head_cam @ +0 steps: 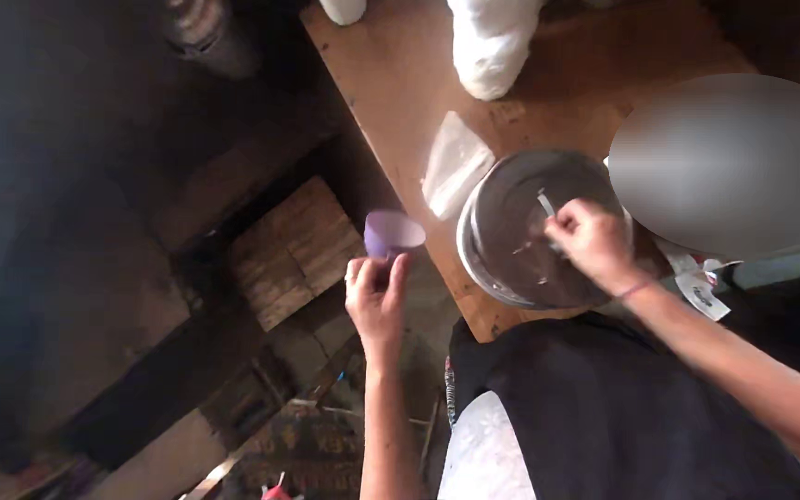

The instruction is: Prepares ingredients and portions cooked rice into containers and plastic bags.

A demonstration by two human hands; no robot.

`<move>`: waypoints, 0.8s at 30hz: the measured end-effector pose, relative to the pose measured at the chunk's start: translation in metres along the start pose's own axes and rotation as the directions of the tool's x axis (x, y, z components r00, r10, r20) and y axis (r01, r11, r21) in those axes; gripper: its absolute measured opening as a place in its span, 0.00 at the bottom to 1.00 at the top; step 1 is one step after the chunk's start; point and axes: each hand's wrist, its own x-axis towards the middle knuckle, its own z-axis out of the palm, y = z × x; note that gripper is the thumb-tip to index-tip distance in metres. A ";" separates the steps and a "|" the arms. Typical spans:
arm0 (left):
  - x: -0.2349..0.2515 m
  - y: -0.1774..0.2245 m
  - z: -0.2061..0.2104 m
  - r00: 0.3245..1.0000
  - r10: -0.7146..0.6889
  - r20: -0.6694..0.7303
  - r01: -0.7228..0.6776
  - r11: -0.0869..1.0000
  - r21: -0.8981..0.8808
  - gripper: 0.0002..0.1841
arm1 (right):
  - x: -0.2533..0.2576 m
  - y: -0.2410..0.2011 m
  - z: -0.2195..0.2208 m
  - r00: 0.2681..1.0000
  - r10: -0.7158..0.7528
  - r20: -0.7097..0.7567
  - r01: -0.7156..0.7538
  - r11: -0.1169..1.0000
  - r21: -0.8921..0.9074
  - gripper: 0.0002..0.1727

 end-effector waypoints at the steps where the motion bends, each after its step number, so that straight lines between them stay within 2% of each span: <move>1: -0.013 -0.010 -0.011 0.995 -0.086 -0.041 0.082 0.993 -0.087 0.11 | 0.004 0.002 -0.019 0.998 -0.035 -0.061 0.035 0.999 -0.003 0.17; 3: -0.031 -0.021 -0.024 0.941 -0.324 -0.103 0.275 0.904 -0.326 0.13 | 0.023 0.002 -0.061 0.982 -0.049 -0.180 0.041 0.998 -0.046 0.21; 5: -0.040 -0.025 -0.026 0.816 -0.567 -0.113 0.433 0.729 -0.530 0.21 | 0.059 -0.004 -0.093 0.967 0.028 -0.254 -0.051 0.995 -0.086 0.25; 6: -0.043 -0.026 -0.025 0.759 -0.643 -0.101 0.480 0.658 -0.580 0.24 | 0.082 -0.006 -0.102 0.965 0.072 -0.252 -0.103 0.988 -0.111 0.26; 8: -0.048 -0.029 -0.020 0.706 -0.705 -0.073 0.535 0.598 -0.596 0.23 | 0.132 -0.002 -0.102 0.965 0.148 -0.215 -0.183 0.972 -0.151 0.27; 12: -0.048 -0.025 -0.002 0.683 -0.730 0.031 0.587 0.523 -0.618 0.21 | 0.215 0.035 -0.068 0.950 0.304 -0.074 -0.313 0.928 -0.202 0.28; 15: -0.039 -0.016 0.017 0.677 -0.732 0.073 0.607 0.499 -0.619 0.16 | 0.242 0.057 -0.036 0.926 0.377 0.018 -0.349 0.875 -0.336 0.27; 17: -0.033 -0.016 0.036 0.699 -0.708 0.106 0.622 0.528 -0.577 0.15 | 0.247 0.072 -0.022 0.916 0.397 0.060 -0.354 0.870 -0.343 0.26; 20: -0.032 -0.029 0.067 0.781 -0.595 0.188 0.606 0.652 -0.455 0.19 | 0.217 0.061 -0.025 0.967 0.251 -0.030 -0.250 0.934 -0.256 0.26; 22: -0.037 -0.037 0.090 0.814 -0.520 0.259 0.581 0.717 -0.384 0.23 | 0.169 0.021 -0.032 0.987 0.093 -0.129 -0.123 0.961 -0.249 0.27; 24: -0.045 -0.036 0.111 0.822 -0.474 0.315 0.563 0.760 -0.325 0.24 | 0.102 -0.015 -0.024 0.997 -0.014 -0.079 -0.007 0.966 -0.259 0.25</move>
